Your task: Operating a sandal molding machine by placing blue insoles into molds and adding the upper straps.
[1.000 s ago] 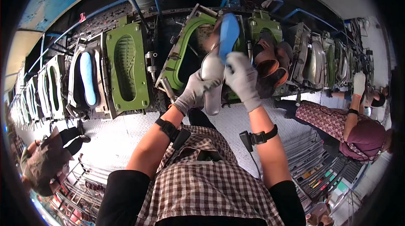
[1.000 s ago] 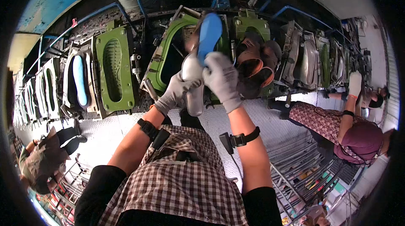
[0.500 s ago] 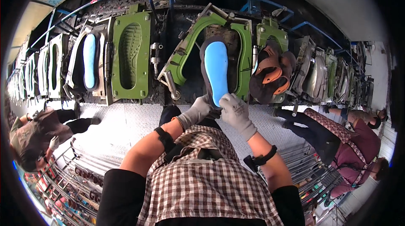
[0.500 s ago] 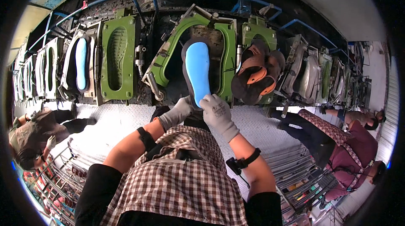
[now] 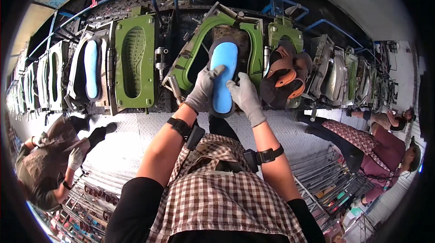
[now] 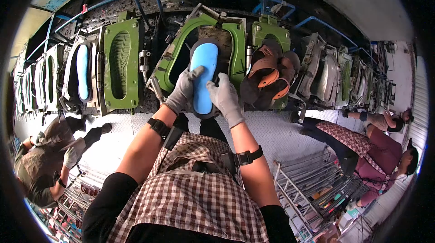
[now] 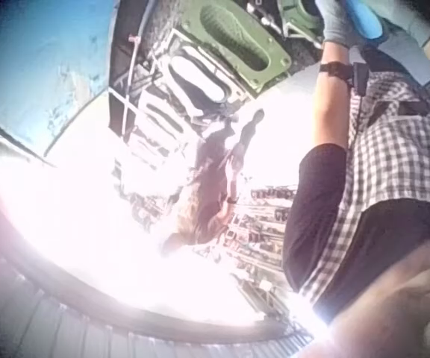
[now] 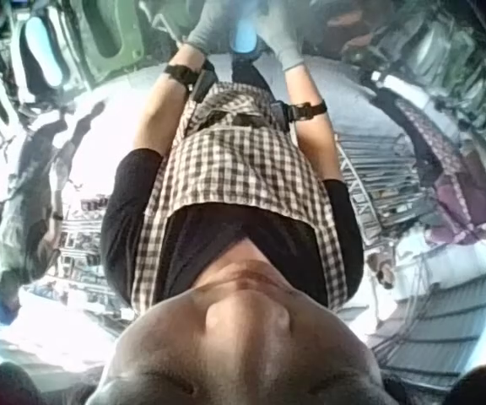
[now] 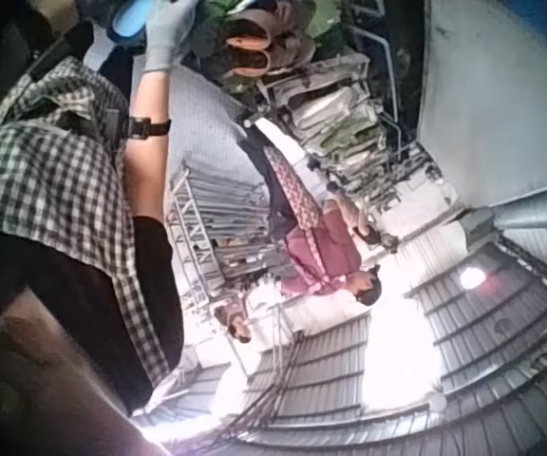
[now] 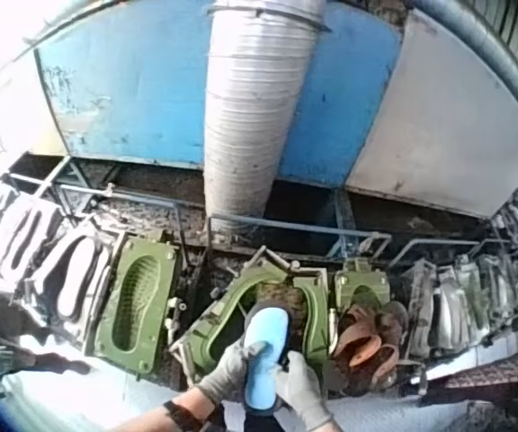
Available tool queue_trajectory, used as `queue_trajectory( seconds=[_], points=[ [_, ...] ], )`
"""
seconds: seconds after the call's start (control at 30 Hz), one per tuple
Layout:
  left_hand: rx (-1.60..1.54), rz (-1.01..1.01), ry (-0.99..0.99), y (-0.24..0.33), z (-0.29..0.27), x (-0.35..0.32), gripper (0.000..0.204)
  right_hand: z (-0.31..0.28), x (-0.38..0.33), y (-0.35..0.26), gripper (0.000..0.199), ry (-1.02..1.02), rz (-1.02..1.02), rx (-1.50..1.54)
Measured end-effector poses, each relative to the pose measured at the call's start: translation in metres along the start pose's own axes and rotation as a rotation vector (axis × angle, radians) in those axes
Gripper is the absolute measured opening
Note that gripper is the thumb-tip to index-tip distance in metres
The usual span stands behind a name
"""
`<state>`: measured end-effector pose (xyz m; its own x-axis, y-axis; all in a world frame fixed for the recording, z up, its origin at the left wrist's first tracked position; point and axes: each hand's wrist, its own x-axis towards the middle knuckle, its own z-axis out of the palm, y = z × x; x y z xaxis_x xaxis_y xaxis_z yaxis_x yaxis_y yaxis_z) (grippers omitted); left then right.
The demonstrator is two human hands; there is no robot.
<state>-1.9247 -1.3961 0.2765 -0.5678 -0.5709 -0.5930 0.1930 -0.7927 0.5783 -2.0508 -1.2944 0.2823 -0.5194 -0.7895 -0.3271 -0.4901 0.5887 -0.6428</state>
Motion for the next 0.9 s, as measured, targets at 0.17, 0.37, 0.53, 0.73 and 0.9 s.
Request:
queue_trajectory(
  seconds=[0.17, 0.37, 0.53, 0.73, 0.9],
  points=[
    [0.112, 0.076, -0.116, -0.004, 0.007, 0.023, 0.054, 0.011, -0.007, 0.002, 0.037, 0.256, -0.064, 0.137],
    [0.126, 0.208, 0.034, -0.005, 0.032, 0.087, 0.049, -0.018, 0.048, -0.013, 0.036, 0.439, -0.201, 0.069],
    [0.229, 0.375, -0.004, -0.016, 0.057, 0.067, 0.076, -0.029, 0.04, 0.003, 0.034, 0.518, -0.251, 0.029],
    [1.399, 1.072, 0.466, -0.024, 0.088, 0.02, 0.077, -0.118, -0.029, 0.045, 0.05, 0.789, -0.48, -0.074],
    [1.431, 0.941, -0.055, -0.04, 0.169, 0.055, 0.07, -0.142, -0.005, 0.132, 0.061, 0.82, -0.027, 0.107]
  ],
)
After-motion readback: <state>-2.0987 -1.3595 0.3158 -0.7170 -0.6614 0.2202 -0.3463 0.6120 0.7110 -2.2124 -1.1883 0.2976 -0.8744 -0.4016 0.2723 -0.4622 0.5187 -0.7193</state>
